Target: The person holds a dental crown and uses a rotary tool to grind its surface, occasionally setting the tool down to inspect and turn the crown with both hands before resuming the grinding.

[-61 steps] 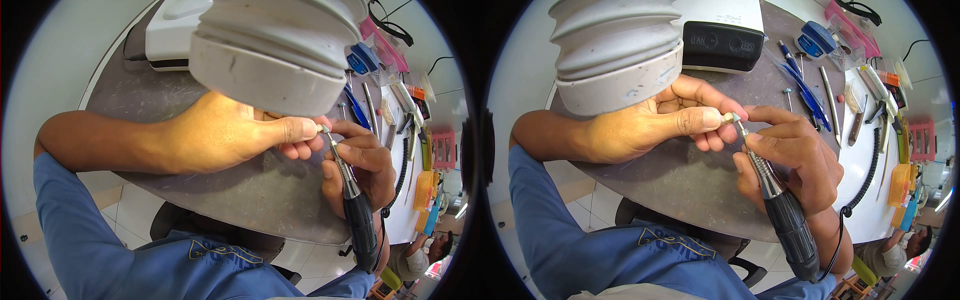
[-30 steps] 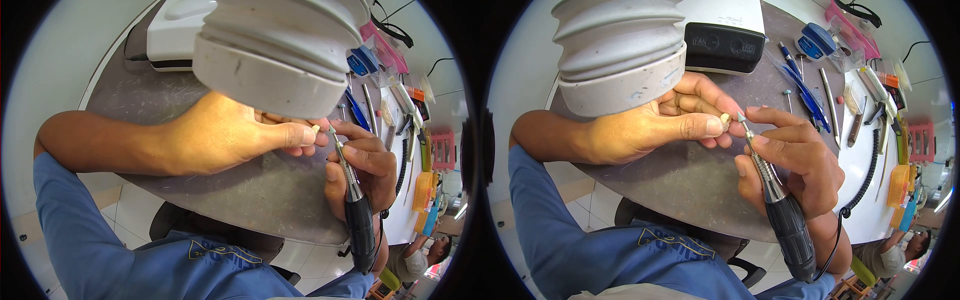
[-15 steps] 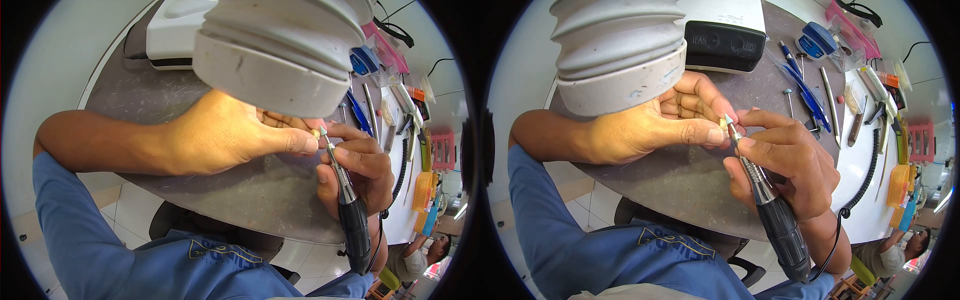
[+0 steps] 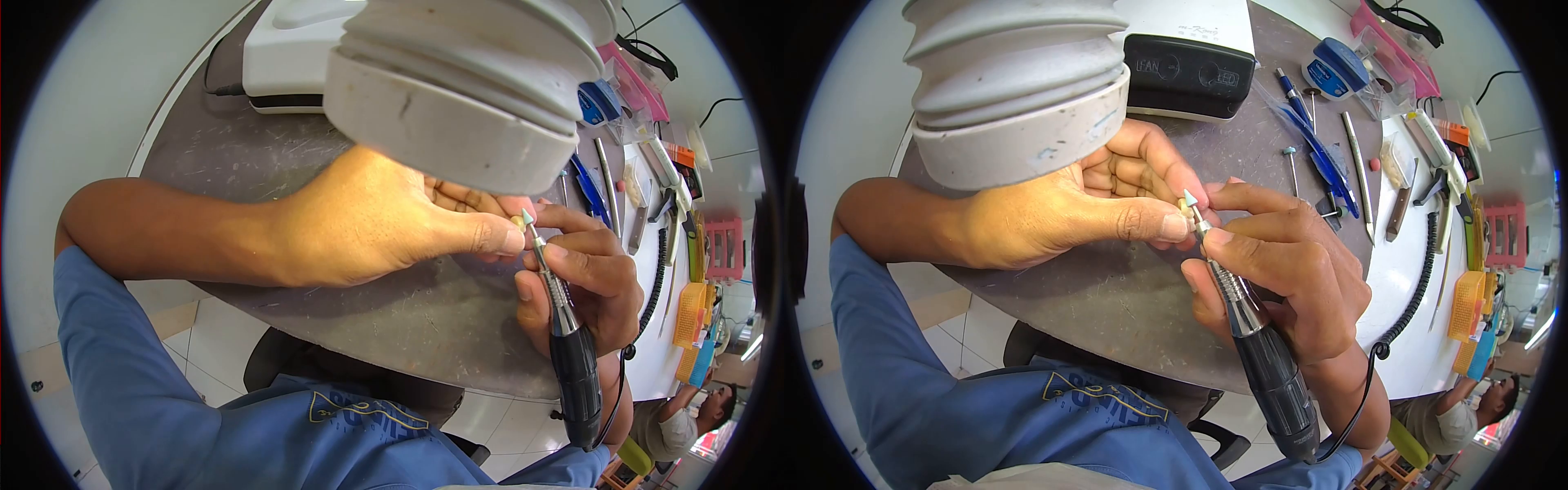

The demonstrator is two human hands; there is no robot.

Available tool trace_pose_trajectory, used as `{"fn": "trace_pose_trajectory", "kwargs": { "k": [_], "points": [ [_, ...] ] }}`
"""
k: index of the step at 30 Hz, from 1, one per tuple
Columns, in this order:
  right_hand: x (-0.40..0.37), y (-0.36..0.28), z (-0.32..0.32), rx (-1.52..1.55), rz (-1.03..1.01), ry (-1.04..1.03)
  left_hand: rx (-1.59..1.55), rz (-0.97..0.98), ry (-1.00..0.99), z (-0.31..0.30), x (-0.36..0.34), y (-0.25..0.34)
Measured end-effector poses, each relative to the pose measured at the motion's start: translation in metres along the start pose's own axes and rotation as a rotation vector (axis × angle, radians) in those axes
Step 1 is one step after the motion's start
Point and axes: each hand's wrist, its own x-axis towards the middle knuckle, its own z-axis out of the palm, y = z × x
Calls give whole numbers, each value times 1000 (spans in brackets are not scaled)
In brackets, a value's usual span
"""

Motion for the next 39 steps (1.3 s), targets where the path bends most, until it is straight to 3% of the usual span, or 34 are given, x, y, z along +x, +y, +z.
{"fn": "trace_pose_trajectory", "kwargs": {
  "k": [9, 12, 15, 17, 20, 22, 30, 32, 36, 39],
  "points": [
    [1, 1, 1, -11, 15, -2, 1, 6, -20, -1, 0, 1],
    [5, 6, 5, -34, -69, 128, -2, 0, -15, 1, 0, 2],
    [4, 4, 4, -28, -85, 120, 14, -9, -9, 0, 0, 2],
    [1, -1, -1, 7, 14, -19, 27, -11, -6, 1, 1, 0],
    [0, 1, -1, 9, 5, -15, -26, 34, 72, 2, 1, -1],
    [0, 0, -1, -2, 14, -14, 11, -11, -28, 0, 0, 3],
    [0, 1, 1, -2, 34, 3, 11, -9, -24, 0, 0, 2],
    [5, 6, 6, -30, -87, 124, 8, -4, -26, 0, 0, 1],
    [7, 4, 0, -84, -125, 31, 22, -1, -25, 0, 0, 1],
    [4, 5, 2, 24, -82, 146, 8, -4, -33, -1, 0, 0]
  ]
}}
